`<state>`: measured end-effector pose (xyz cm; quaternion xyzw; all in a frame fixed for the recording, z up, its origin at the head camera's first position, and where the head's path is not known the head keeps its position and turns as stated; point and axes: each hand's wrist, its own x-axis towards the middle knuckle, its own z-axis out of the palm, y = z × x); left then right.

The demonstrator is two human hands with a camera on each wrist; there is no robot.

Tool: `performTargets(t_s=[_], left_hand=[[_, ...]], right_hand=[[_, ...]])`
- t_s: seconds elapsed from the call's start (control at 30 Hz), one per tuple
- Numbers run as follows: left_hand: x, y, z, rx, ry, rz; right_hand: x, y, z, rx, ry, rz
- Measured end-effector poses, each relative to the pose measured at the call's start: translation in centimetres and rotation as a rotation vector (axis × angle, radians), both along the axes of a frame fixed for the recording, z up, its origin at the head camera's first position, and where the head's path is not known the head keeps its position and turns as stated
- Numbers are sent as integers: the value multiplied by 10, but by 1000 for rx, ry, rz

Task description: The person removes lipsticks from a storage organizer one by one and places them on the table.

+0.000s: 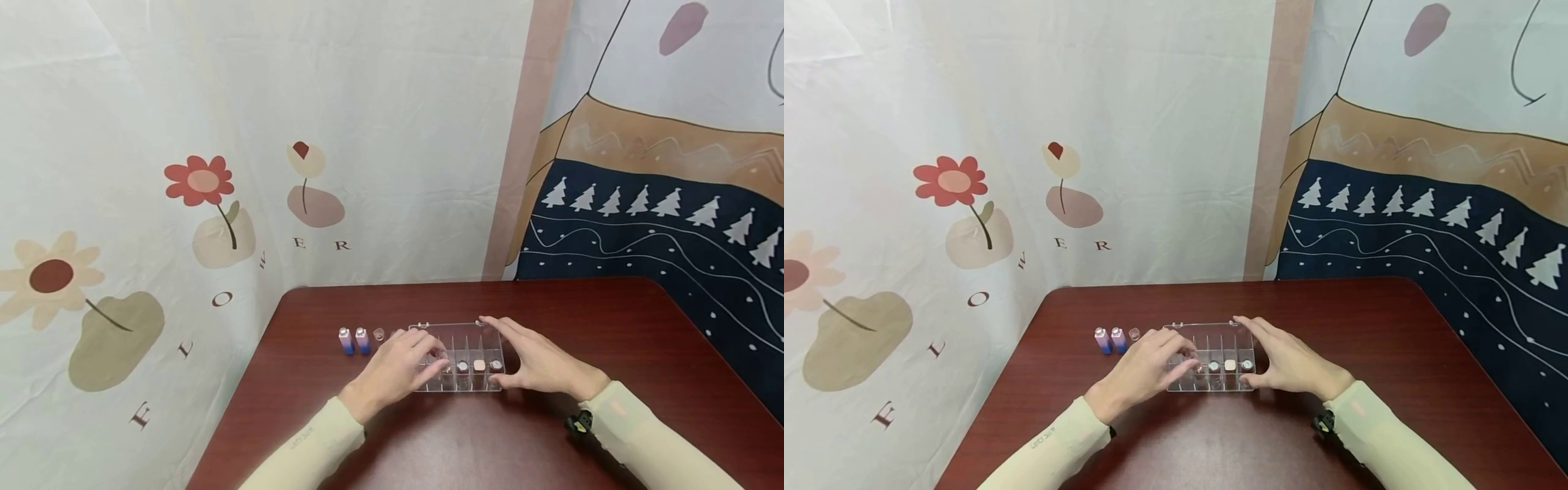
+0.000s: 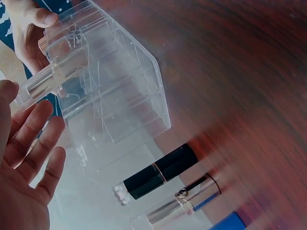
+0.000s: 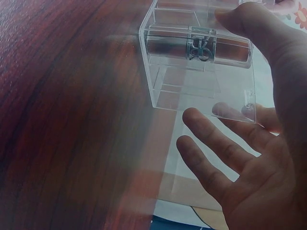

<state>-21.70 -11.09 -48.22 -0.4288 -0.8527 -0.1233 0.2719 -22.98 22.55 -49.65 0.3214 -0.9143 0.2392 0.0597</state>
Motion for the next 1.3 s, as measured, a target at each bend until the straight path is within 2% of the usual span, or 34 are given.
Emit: performTargets(t_s=[0.4, 0.77, 1.3], left_hand=[[2, -10, 8, 73, 19, -9], [0, -27, 10, 106, 78, 11], [2, -54, 21, 159, 74, 46]], right_hand=[[-1, 0, 0, 0, -7, -1], [0, 0, -2, 7, 16, -4], [1, -1, -2, -8, 19, 9]])
